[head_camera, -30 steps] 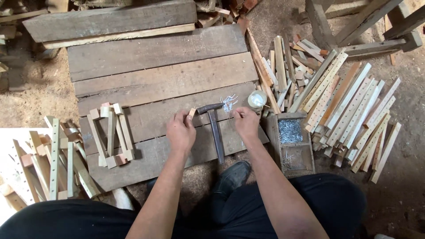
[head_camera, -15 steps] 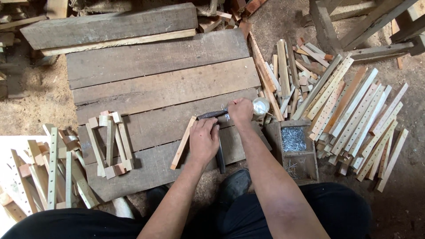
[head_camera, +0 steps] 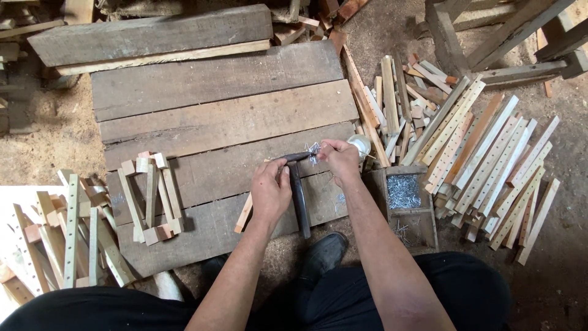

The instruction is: Assembling small wooden frames by hammering nails into wooden slats

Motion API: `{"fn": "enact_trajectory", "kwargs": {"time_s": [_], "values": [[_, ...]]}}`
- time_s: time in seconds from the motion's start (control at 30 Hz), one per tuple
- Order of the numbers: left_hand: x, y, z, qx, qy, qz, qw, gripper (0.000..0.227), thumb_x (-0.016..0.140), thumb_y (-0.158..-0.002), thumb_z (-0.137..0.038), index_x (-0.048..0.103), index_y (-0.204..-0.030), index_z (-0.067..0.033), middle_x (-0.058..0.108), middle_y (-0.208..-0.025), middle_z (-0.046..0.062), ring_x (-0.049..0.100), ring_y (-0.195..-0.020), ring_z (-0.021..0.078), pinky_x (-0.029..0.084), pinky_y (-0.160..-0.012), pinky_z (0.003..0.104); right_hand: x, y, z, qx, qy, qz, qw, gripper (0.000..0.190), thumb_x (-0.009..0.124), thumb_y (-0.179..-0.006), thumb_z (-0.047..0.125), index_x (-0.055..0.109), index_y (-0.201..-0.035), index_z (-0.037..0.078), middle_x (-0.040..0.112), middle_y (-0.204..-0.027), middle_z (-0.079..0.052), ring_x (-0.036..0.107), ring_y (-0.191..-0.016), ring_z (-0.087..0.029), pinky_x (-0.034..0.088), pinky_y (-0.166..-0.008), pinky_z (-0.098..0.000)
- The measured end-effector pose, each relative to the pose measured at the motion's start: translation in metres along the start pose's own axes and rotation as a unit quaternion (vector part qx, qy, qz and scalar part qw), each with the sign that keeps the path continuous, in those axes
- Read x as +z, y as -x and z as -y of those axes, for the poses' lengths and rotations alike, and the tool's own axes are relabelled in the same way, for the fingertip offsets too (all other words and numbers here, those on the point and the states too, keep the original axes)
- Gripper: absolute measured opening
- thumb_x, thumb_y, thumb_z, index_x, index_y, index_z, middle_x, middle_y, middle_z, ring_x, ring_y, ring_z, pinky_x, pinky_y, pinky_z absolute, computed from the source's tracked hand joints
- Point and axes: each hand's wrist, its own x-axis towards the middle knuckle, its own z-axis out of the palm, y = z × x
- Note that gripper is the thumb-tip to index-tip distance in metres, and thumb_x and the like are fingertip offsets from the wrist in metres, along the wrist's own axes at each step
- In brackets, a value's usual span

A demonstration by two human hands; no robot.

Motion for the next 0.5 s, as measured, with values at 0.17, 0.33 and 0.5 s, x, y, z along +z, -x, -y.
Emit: {"fn": "enact_trajectory", "kwargs": {"time_s": [0.17,0.33,0.5], "values": [[-0.003,0.002,0.003,-0.022,0.022,-0.006,0.999,0.015,0.069,-0.09,-0.007,0.075,-0.104,-0.0066,0.071,-0.088,0.015,0.069,-0.089,0.0384,0.053,-0.083,0.046,0.002,0.01,0.009,0.024,-0.043,0.011,0.999,0.027,0.071,-0.088,0.005,0.069,-0.112,-0.007,0.07,-0.088,-0.014,0.07,-0.072,-0.014,0.065,-0.068,-0.0269],[-0.003,-0.003,0.003,-0.148,0.074,0.021,0.986,0.016,0.072,-0.091,-0.014,0.077,-0.106,-0.0112,0.075,-0.086,0.011,0.073,-0.081,0.0272,0.056,-0.073,0.037,0.012,0.046,0.021,-0.017,-0.016,0.098,0.995,0.022,0.071,-0.088,-0.001,0.076,-0.11,0.001,0.074,-0.09,-0.015,0.072,-0.073,-0.017,0.064,-0.072,-0.0303],[-0.005,-0.006,0.024,-0.257,0.198,0.082,0.942,0.006,0.071,-0.093,-0.014,0.077,-0.094,-0.0124,0.073,-0.077,0.002,0.068,-0.067,0.0104,0.054,-0.061,0.024,0.033,0.049,-0.002,-0.078,0.006,0.253,0.964,0.036,0.073,-0.084,-0.005,0.071,-0.119,0.0,0.073,-0.097,-0.009,0.068,-0.084,-0.009,0.061,-0.08,-0.0238]]}}
